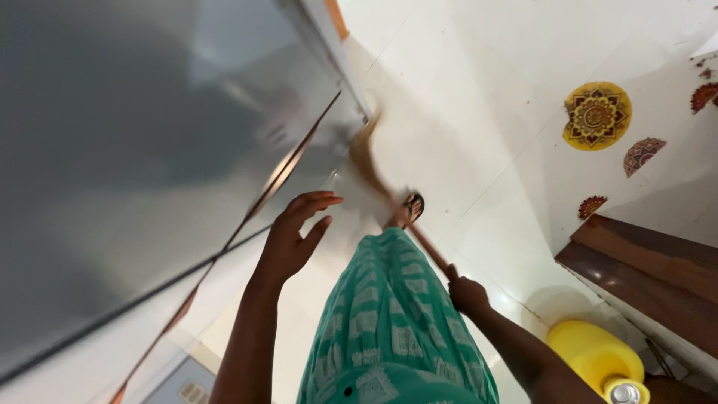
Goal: The person sweeps the tiled floor with a traditional broom, moving from the kitchen area into a bedroom. They sweep around furniture and a decorative floor mat, then lift a small rug to sweep underneath before placing it back.
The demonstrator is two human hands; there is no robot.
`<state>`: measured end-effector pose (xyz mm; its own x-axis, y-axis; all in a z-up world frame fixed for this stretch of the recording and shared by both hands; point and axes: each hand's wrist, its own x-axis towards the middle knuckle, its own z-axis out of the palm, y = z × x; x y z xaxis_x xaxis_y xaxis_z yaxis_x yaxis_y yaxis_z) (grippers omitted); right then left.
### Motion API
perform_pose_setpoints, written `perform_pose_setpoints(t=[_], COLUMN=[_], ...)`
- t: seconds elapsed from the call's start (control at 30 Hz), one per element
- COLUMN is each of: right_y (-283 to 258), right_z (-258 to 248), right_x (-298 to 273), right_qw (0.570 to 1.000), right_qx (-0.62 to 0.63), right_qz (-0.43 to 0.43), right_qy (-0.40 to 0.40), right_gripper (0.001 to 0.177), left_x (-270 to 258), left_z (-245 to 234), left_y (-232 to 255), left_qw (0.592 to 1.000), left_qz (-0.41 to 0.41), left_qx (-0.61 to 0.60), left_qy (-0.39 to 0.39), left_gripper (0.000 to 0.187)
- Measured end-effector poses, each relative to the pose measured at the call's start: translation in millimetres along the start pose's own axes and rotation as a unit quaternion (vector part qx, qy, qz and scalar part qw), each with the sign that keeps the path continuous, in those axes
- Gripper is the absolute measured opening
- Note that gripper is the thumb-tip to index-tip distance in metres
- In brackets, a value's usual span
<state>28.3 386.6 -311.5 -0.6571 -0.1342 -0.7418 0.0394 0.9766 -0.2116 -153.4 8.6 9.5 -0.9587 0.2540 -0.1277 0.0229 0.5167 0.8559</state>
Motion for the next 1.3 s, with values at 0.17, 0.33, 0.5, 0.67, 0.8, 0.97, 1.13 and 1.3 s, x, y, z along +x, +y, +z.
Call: perform_pose_setpoints(t=[0.17, 0.33, 0.5, 0.67, 0.8, 0.97, 1.13, 1.3], right_y=[-50.0, -42.9, -40.5, -4.6, 15.9, -45.3, -74.7, -91.9], right_z=[-42.2, -89.7, -104.2, -116.8, -158.7, -174.1, -178.6, -228.7], right_x=[87.3, 160.0, 166.9, 153.9, 209.3, 255.6, 255.9, 334.5], right_qw=[0.993, 0.994, 0.945, 0.985, 0.993, 0.955, 0.983, 0.964], right_qx=[-0.082, 0.017, 0.199, 0.099, 0.034, 0.169, 0.161, 0.221], right_qz=[-0.063, 0.105, 0.207, 0.096, 0.076, 0.162, 0.026, 0.135], right_qy=[-0.056, 0.014, 0.156, 0.102, 0.087, 0.181, 0.080, 0.067], right_gripper=[0.035, 0.038, 0.047, 0.053, 0.030, 0.046, 0.046, 0.029], left_x=[110.6, 197.7, 207.7, 207.8, 212.4, 209.1, 221.7, 229.3], left_z=[-14.0, -40.3, -51.5, -54.7, -54.0, -53.5, -25.0, 48.2], left_y=[16.2, 22.3, 33.7, 42.3, 44.9, 48.8, 32.4, 25.3], left_qw=[0.984, 0.978, 0.978, 0.983, 0.981, 0.981, 0.964, 0.927], left_qz=[-0.016, 0.053, -0.051, -0.041, -0.027, -0.050, -0.006, 0.085], left_qx=[0.099, 0.107, 0.073, 0.019, 0.052, 0.079, 0.193, 0.232], left_qy=[-0.150, -0.170, -0.190, -0.176, -0.187, -0.169, -0.181, -0.282], left_gripper=[0.044, 0.050, 0.050, 0.053, 0.053, 0.049, 0.046, 0.044])
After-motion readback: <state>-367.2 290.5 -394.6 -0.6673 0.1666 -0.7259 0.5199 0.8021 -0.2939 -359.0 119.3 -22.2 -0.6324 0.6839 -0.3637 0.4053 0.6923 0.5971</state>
